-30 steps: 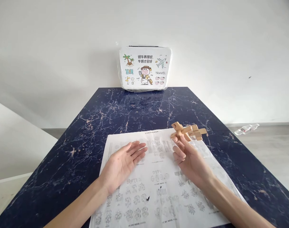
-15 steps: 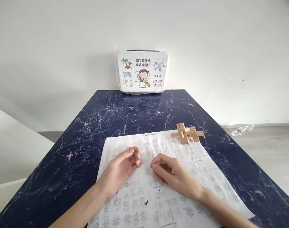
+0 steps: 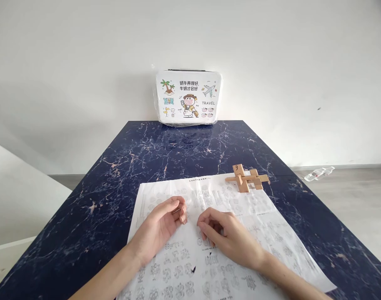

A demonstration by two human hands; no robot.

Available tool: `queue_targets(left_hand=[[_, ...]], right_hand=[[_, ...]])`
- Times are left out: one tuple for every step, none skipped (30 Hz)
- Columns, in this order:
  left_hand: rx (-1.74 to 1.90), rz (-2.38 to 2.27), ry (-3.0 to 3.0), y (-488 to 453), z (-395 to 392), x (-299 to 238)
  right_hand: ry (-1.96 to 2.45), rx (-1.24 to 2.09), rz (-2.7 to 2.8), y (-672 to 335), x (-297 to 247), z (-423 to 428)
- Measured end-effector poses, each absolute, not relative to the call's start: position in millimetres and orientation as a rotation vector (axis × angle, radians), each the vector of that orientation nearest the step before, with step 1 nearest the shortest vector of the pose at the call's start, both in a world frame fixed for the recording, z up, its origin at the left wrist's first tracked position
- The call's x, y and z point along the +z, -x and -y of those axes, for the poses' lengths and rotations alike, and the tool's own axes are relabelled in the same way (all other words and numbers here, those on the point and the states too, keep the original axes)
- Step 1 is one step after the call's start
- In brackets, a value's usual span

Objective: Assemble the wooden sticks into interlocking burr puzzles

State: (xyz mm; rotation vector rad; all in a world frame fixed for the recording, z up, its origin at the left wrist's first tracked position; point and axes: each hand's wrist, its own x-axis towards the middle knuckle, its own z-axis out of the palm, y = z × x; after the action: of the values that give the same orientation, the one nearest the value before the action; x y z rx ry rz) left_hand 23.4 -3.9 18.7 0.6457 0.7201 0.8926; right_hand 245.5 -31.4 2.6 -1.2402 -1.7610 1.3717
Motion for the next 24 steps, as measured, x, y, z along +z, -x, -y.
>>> queue_targets(left_hand=[[0.893,-0.721,-0.652,-23.5,3.9,18.6],[0.896,-0.722,-0.655,-23.5,4.0,18.6],[0.898,-0.723,-0.656,-23.5,4.0,18.7],[0.899,-0.724,-0.656,-23.6,3.9,18.8],[0.901,-0.724,-0.655,-23.6,3.9,19.1],[0.902,-0.723,-0.654,-23.7,3.8,19.4],[0.904,-0.722,-0.653,-23.7,3.8,19.8],[0.904,-0.721,-0.654,-23.8,3.8,20.3],[0.902,-0.722,-0.655,-23.8,3.8,20.8],[0.901,-0.724,-0.658,-23.7,3.9,21.4],[0.897,-0.728,-0.662,-23.7,4.0,21.9],[0.895,-0.730,-0.667,-23.7,4.1,22.3],[0.895,-0.732,-0.671,-23.7,4.2,22.7],[0.896,-0.733,-0.674,-23.8,4.1,23.1],[0.899,-0.733,-0.676,-23.9,4.1,23.3],[0.901,-0.734,-0.676,-24.1,4.0,23.6],[0.904,-0.734,-0.674,-24.2,3.9,23.8],[0.907,-0.735,-0.670,-24.4,4.0,24.1],[0.910,-0.735,-0.666,-24.4,4.2,24.5],[0.912,-0.735,-0.664,-24.3,4.6,24.9],[0.913,-0.735,-0.664,-24.2,5.1,25.3],[0.912,-0.737,-0.667,-24.0,5.8,25.7],[0.908,-0.737,-0.674,-23.8,6.5,26.1],[0.903,-0.735,-0.684,-23.5,7.2,26.3]], right_hand=[[1.242,1.369,1.764,-245.5,2.5,31.3],[1.242,1.368,1.766,-245.5,2.3,31.1],[1.241,1.369,1.768,-245.5,2.2,30.8],[1.239,1.368,1.770,-245.5,2.2,30.6],[1.237,1.367,1.772,-245.5,2.3,30.4],[1.236,1.365,1.773,-245.4,2.5,30.3],[1.235,1.364,1.773,-245.3,2.8,30.3],[1.234,1.364,1.773,-245.2,3.1,30.4],[1.235,1.366,1.772,-245.0,3.5,30.5],[1.238,1.365,1.771,-244.8,3.9,30.6],[1.239,1.369,1.771,-244.6,4.1,30.8],[1.239,1.371,1.769,-244.3,4.2,30.8],[1.238,1.374,1.767,-244.0,4.2,30.8],[1.235,1.377,1.763,-243.7,4.1,30.8],[1.230,1.380,1.759,-243.5,3.8,30.8],[1.226,1.383,1.756,-243.3,3.6,30.8],[1.224,1.386,1.756,-243.3,3.3,30.9],[1.225,1.384,1.760,-243.3,3.1,31.0],[1.227,1.382,1.769,-243.5,3.0,31.3],[1.229,1.376,1.782,-243.6,3.0,31.7],[1.230,1.368,1.795,-243.8,3.3,32.1],[1.228,1.358,1.808,-243.9,3.6,32.6],[1.225,1.350,1.817,-243.9,4.1,33.0],[1.223,1.345,1.822,-243.8,4.6,33.4]])
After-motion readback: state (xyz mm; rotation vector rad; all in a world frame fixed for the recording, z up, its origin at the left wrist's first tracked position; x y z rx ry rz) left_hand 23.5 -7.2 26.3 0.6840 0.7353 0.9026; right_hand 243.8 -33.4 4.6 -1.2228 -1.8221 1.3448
